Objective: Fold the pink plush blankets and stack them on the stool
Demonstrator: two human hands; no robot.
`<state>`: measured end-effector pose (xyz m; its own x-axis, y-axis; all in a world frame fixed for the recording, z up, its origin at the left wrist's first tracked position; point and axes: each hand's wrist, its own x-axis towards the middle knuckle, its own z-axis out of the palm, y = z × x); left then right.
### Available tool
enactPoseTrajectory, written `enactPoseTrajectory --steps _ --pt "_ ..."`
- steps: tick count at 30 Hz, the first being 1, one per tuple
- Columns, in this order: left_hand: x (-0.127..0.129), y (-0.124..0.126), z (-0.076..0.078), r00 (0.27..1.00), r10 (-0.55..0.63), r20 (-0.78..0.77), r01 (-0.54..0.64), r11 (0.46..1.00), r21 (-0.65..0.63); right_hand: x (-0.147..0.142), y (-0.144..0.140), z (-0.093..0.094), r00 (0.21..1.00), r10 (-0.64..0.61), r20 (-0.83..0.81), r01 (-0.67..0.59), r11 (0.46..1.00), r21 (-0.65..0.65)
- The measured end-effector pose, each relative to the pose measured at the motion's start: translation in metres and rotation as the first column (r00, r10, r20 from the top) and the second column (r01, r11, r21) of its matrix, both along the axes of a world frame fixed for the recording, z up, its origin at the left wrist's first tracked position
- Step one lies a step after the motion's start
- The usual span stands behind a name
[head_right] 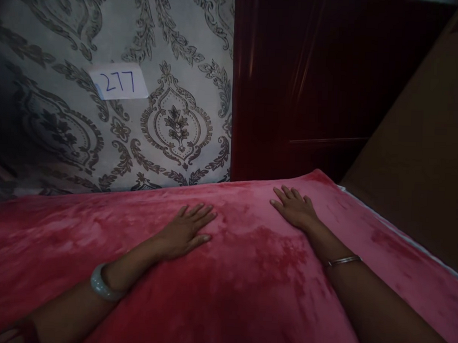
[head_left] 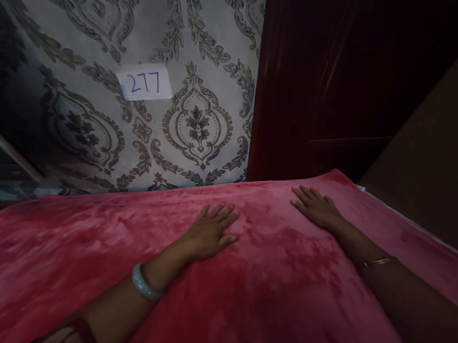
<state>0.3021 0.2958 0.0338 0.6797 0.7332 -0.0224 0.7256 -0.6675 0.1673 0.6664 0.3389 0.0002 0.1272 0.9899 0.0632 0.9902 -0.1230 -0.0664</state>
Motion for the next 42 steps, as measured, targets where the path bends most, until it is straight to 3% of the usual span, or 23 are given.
enactPoseTrajectory --steps 5,10,12,16,19,21,23,25,26,28,31,33,35,39,42 --pt "-0.002 0.007 -0.001 0.976 0.207 -0.069 -0.201 0.976 0.079 -0.003 -0.002 0.004 1.000 -0.004 0.001 0.004 1.000 -0.015" --pt "-0.002 0.012 -0.001 0.895 0.437 -0.095 -0.423 0.896 0.134 -0.003 -0.002 0.003 1.000 0.007 0.000 -0.007 1.000 0.007" --pt "-0.003 0.013 -0.002 0.904 0.418 -0.092 -0.406 0.905 0.123 -0.001 -0.001 0.000 1.000 0.012 0.002 -0.012 1.000 0.016" --pt "-0.005 0.013 -0.004 0.966 0.256 -0.037 -0.252 0.964 0.085 0.003 0.000 0.003 1.000 0.017 -0.006 -0.017 1.000 0.013" --pt "-0.005 0.015 -0.003 0.960 0.280 -0.006 -0.278 0.956 0.096 -0.010 -0.008 0.021 0.999 0.024 -0.033 -0.023 0.999 0.036" --pt "-0.005 0.016 -0.003 0.965 0.262 0.006 -0.261 0.961 0.096 -0.035 -0.022 0.035 0.987 0.152 -0.062 -0.146 0.986 0.086" --pt "-0.007 0.018 -0.004 0.983 0.185 0.018 -0.186 0.979 0.089 -0.071 -0.040 0.043 0.907 0.413 -0.086 -0.401 0.907 0.126" --pt "-0.008 0.018 -0.006 0.992 0.127 0.023 -0.128 0.989 0.079 -0.106 -0.055 0.041 0.778 0.612 -0.146 -0.609 0.790 0.068" --pt "-0.008 0.018 -0.006 0.992 0.124 0.022 -0.126 0.989 0.076 -0.118 -0.059 0.037 0.719 0.670 -0.184 -0.679 0.734 0.020" --pt "-0.008 0.019 -0.007 0.987 0.156 0.019 -0.157 0.984 0.078 -0.127 -0.058 0.028 0.693 0.687 -0.219 -0.708 0.706 -0.025" --pt "-0.006 0.018 -0.006 0.980 0.198 0.011 -0.198 0.976 0.088 -0.097 -0.037 0.020 0.829 0.534 -0.167 -0.551 0.831 -0.078" --pt "-0.005 0.018 -0.005 0.979 0.203 -0.007 -0.202 0.976 0.083 -0.056 -0.020 0.018 0.931 0.350 -0.099 -0.360 0.927 -0.106" --pt "-0.005 0.017 -0.003 0.978 0.209 -0.028 -0.206 0.975 0.080 -0.008 -0.009 0.017 0.990 0.137 -0.040 -0.140 0.986 -0.095" --pt "-0.005 0.017 -0.002 0.976 0.214 -0.027 -0.211 0.974 0.080 0.070 -0.010 0.009 0.983 -0.181 -0.008 0.180 0.981 -0.074" --pt "-0.005 0.018 -0.002 0.977 0.214 -0.018 -0.212 0.973 0.088 0.099 -0.014 0.000 0.964 -0.267 -0.005 0.266 0.963 -0.036"
